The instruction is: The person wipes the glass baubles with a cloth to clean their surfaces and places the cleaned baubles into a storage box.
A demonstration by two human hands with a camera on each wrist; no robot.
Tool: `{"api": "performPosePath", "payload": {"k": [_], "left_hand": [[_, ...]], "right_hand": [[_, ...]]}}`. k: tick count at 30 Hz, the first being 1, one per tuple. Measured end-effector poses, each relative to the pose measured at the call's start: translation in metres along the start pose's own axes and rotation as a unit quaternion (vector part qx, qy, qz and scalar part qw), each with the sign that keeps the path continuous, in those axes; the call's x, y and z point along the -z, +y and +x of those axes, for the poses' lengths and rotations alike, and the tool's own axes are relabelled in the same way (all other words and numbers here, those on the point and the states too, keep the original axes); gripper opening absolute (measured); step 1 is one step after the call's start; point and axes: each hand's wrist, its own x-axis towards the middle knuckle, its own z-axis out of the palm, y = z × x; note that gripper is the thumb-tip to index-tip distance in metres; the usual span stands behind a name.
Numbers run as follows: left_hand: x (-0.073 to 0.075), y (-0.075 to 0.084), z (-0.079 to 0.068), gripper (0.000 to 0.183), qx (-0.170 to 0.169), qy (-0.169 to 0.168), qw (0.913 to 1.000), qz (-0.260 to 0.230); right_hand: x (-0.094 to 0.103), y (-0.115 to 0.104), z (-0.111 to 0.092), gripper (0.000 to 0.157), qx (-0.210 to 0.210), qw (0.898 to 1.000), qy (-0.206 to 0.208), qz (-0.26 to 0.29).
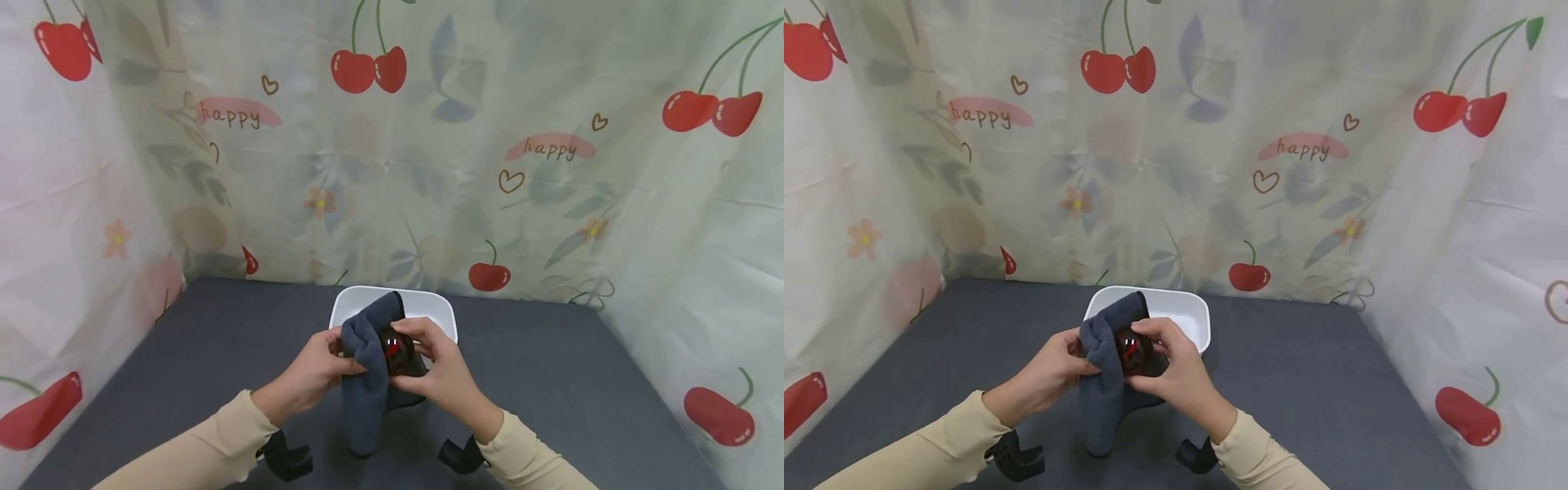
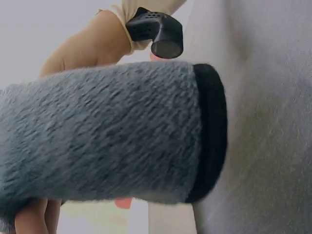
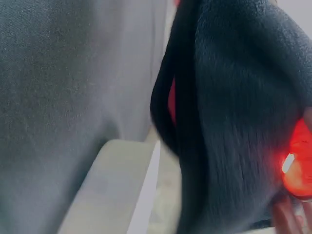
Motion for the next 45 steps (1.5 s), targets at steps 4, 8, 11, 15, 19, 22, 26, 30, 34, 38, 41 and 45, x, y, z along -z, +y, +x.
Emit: {"api": "performPosePath", "payload": {"k": [4, 8, 11, 15, 19, 22, 26, 30, 34, 38, 41, 45], "left_hand": [[-0.001, 0.002, -0.002, 0.045, -0.012, 0.021, 0.9996, 0.014], [0.001, 0.006, -0.003, 0.045, -0.012, 0.016, 0.9997, 0.017], [0.003, 0.007, -0.002, 0.048, -0.003, 0.004, 0.9998, 0.021], [0.003, 0.008, -0.001, 0.053, 0.000, -0.010, 0.9992, 0.038], [0.003, 0.006, -0.001, 0.046, -0.004, -0.006, 0.9986, 0.053], [0.003, 0.004, -0.002, 0.037, -0.006, -0.001, 0.9990, 0.044], [0.002, 0.003, -0.003, 0.040, -0.008, -0.010, 0.9997, 0.021], [0.001, 0.002, -0.003, 0.052, -0.009, -0.011, 0.9995, 0.028], [0.003, -0.001, -0.003, 0.047, -0.017, 0.007, 0.9985, 0.051], [0.008, -0.005, -0.005, 0.039, -0.010, 0.012, 0.9990, 0.043], [0.008, -0.006, -0.005, 0.044, -0.012, 0.001, 0.9998, 0.017], [0.005, -0.006, -0.004, 0.055, -0.011, -0.027, 0.9994, -0.016]], "right_hand": [[0.002, -0.003, 0.003, 0.067, -0.012, 0.998, 0.008, -0.055], [0.004, -0.004, 0.002, 0.068, -0.071, 0.997, -0.012, 0.031], [0.003, -0.002, -0.001, 0.066, -0.086, 0.992, -0.026, 0.093], [0.002, 0.001, -0.003, 0.062, -0.031, 0.999, -0.034, 0.028], [0.007, -0.002, -0.003, 0.066, 0.002, 0.997, -0.039, -0.064], [0.011, -0.003, -0.004, 0.068, -0.013, 0.998, -0.055, -0.025], [0.012, 0.000, -0.005, 0.065, -0.046, 0.994, -0.058, 0.083], [0.007, 0.001, -0.005, 0.068, -0.049, 0.994, -0.063, 0.079], [0.004, 0.002, -0.004, 0.071, -0.016, 0.997, -0.056, -0.044], [0.001, 0.005, -0.007, 0.066, -0.008, 0.998, -0.051, -0.037], [0.000, 0.005, -0.007, 0.066, -0.050, 0.997, -0.038, 0.050], [0.000, 0.001, -0.003, 0.069, -0.090, 0.992, -0.020, 0.088]]}}
